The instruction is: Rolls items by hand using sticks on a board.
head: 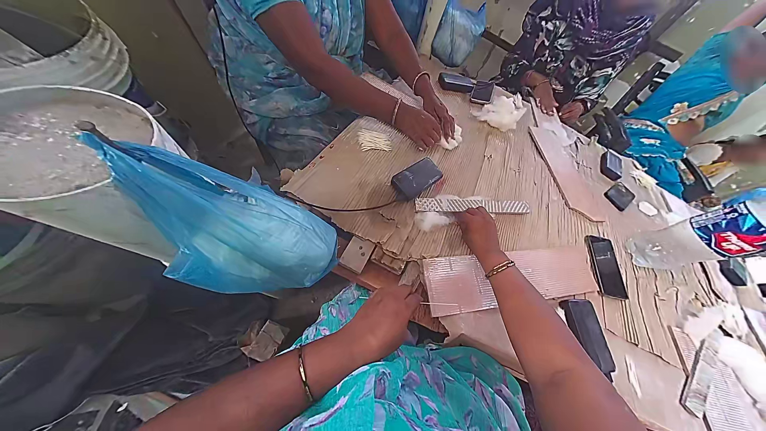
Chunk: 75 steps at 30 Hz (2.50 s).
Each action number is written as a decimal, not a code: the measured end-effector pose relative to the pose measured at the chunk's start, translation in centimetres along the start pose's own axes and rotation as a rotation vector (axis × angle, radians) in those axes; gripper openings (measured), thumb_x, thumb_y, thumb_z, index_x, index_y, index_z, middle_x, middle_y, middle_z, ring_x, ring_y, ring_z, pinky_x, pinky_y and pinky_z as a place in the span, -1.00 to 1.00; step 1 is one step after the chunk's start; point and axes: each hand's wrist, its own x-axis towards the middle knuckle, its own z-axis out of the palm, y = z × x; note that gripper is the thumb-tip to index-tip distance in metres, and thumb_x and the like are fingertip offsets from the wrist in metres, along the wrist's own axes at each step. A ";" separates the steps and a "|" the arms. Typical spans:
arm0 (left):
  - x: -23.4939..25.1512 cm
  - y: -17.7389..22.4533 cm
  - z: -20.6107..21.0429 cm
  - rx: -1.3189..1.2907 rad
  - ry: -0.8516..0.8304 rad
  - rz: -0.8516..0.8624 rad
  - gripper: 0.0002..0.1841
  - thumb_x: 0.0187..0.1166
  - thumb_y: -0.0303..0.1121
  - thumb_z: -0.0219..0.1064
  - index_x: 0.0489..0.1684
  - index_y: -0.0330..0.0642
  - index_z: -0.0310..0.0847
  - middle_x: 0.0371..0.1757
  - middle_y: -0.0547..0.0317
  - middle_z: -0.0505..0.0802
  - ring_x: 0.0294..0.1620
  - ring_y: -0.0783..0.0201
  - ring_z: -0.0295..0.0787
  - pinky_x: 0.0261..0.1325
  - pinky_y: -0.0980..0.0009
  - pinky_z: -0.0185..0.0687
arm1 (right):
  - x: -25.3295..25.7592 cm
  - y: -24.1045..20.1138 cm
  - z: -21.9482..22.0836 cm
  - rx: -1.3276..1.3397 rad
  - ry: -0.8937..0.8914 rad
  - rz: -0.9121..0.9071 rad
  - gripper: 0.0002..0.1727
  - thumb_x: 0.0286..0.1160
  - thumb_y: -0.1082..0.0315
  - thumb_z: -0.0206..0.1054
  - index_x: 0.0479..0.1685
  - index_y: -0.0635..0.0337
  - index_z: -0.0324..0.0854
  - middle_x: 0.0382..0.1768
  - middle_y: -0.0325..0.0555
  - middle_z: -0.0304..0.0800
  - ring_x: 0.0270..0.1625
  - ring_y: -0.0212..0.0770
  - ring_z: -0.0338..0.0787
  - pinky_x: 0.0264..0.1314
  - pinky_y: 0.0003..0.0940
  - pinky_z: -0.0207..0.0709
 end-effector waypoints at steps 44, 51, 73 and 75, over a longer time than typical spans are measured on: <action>-0.7 1.3 0.0 -0.677 0.427 -0.077 -0.60 0.69 -0.20 0.35 0.35 -0.26 0.67 0.30 -0.06 0.72 0.04 0.24 0.71 0.18 0.28 0.65 | -15.6 -11.5 -16.0 1.623 0.063 0.718 -0.72 0.77 0.53 0.00 -0.07 0.22 0.68 -0.22 -0.14 0.85 -0.18 -0.33 0.82 -0.10 -0.48 0.70; -1.8 4.9 -0.1 -1.069 0.391 0.165 -0.62 0.66 -0.41 0.34 0.40 -0.33 0.55 0.01 0.19 0.81 -0.05 0.45 0.74 0.12 0.46 0.68 | -18.1 -14.5 -15.9 1.290 0.031 0.503 -0.80 0.48 0.56 0.38 0.03 0.25 0.72 -0.27 -0.29 0.82 -0.19 -0.50 0.77 0.02 -0.58 0.65; -3.5 6.9 -0.5 -0.923 0.363 0.282 -0.85 0.55 -0.50 0.43 0.00 -0.25 0.72 -0.29 0.33 0.81 -0.29 0.54 0.70 -0.09 0.53 0.67 | -18.9 -15.9 -18.1 1.173 0.083 0.489 -0.91 0.58 0.48 0.36 -0.25 0.18 0.76 -0.48 -0.36 0.68 -0.42 -0.54 0.57 -0.25 -0.63 0.46; -3.6 7.1 -0.6 -0.891 0.379 0.261 -0.97 0.59 -0.50 0.38 -0.15 -0.22 0.71 -0.37 0.36 0.75 -0.36 0.56 0.63 -0.19 0.56 0.59 | -19.0 -16.1 -18.1 1.184 0.127 0.497 -0.94 0.59 0.48 0.35 -0.21 0.18 0.73 -0.47 -0.35 0.67 -0.42 -0.53 0.56 -0.27 -0.63 0.45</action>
